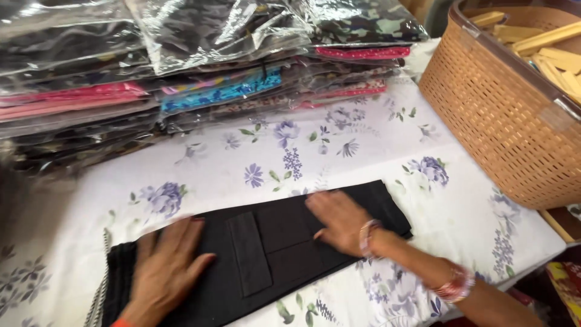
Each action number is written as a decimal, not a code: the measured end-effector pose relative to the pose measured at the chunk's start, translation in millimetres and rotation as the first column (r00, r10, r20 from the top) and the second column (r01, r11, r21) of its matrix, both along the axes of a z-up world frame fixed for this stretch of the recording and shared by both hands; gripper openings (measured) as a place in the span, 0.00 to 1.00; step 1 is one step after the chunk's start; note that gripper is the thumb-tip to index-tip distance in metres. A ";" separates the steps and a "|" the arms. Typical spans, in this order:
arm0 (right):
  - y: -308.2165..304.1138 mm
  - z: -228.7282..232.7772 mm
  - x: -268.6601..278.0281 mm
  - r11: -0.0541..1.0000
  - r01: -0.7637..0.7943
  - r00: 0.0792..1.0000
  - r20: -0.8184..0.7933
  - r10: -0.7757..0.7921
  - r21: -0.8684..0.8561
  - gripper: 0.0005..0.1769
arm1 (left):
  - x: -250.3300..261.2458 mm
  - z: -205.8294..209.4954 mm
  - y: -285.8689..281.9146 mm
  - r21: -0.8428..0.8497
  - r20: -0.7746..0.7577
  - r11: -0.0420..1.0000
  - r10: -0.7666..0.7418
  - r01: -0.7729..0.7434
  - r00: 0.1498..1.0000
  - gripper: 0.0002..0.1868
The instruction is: Folding black trousers and organizing them onto a stack of folded shirts.
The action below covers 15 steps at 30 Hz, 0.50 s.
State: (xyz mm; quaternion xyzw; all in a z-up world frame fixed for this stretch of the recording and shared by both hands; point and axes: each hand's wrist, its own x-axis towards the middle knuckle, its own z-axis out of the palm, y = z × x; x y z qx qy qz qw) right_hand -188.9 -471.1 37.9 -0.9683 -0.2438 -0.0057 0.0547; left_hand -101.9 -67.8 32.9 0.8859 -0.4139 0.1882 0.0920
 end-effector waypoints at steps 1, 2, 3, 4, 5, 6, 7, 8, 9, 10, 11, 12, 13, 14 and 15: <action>-32.3 -9.2 -4.7 0.972 0.188 0.982 0.000 -0.190 -0.139 0.45 | 4.1 -3.2 19.2 0.171 -0.009 0.959 0.230 -0.225 0.973 0.42; -63.6 -18.2 -7.5 0.893 0.357 0.931 0.029 -0.364 -0.273 0.44 | 8.0 -5.8 39.9 0.328 0.031 0.838 0.452 -0.436 0.892 0.44; -84.4 -30.4 -9.0 0.893 0.359 0.930 0.022 -0.367 -0.273 0.44 | 13.2 -17.1 49.3 0.333 0.026 0.839 0.448 -0.430 0.894 0.44; -105.1 -42.6 -11.2 0.900 0.390 0.921 0.101 -0.377 -0.195 0.43 | 15.5 -29.2 59.3 0.261 0.016 0.853 0.464 -0.451 0.886 0.44; -125.3 -54.7 -14.5 0.904 0.413 0.903 0.177 -0.390 -0.114 0.42 | 16.6 -41.2 69.9 0.188 0.004 0.862 0.479 -0.472 0.878 0.44; -123.0 -52.5 -17.3 0.905 0.409 0.906 0.168 -0.388 -0.115 0.42 | 13.6 -42.1 69.6 0.195 -0.001 0.859 0.482 -0.473 0.876 0.44; -120.2 -49.5 -21.2 0.906 0.418 0.901 0.156 -0.404 -0.064 0.41 | 9.3 -42.3 69.8 0.122 -0.040 0.892 0.443 -0.436 0.896 0.44; -117.1 -45.3 -19.9 0.905 0.426 0.894 0.155 -0.420 -0.009 0.39 | 9.7 -40.0 70.4 0.040 -0.064 0.916 0.402 -0.400 0.913 0.43; -117.8 -46.5 -19.3 0.907 0.422 0.895 0.158 -0.416 -0.004 0.39 | 12.6 -38.2 69.9 0.041 -0.058 0.914 0.406 -0.405 0.912 0.43; -118.5 -47.8 -20.1 0.909 0.416 0.897 0.165 -0.410 -0.001 0.39 | 12.2 -37.2 69.8 0.038 -0.070 0.920 0.392 -0.390 0.917 0.43; -118.7 -49.2 -21.5 0.912 0.410 0.898 0.171 -0.405 0.002 0.39 | 11.1 -36.2 70.2 0.034 -0.082 0.926 0.378 -0.376 0.922 0.43; -118.0 -48.8 -20.9 0.916 0.401 0.902 0.172 -0.395 0.003 0.39 | 8.8 -27.8 66.0 0.034 -0.080 0.922 0.388 -0.386 0.918 0.43; -116.8 -48.4 -20.7 0.910 0.413 0.898 0.156 -0.411 0.020 0.39 | 6.1 -19.3 62.3 0.145 -0.046 0.894 0.433 -0.423 0.900 0.43; -115.4 -47.6 -19.7 0.904 0.425 0.894 0.142 -0.426 0.036 0.40 | 3.7 -10.4 58.9 0.251 -0.006 0.852 0.476 -0.459 0.880 0.43; -109.2 -41.5 -19.1 0.910 0.414 0.898 0.146 -0.415 0.038 0.40 | 1.7 -2.4 52.6 0.249 -0.003 0.847 0.486 -0.470 0.874 0.43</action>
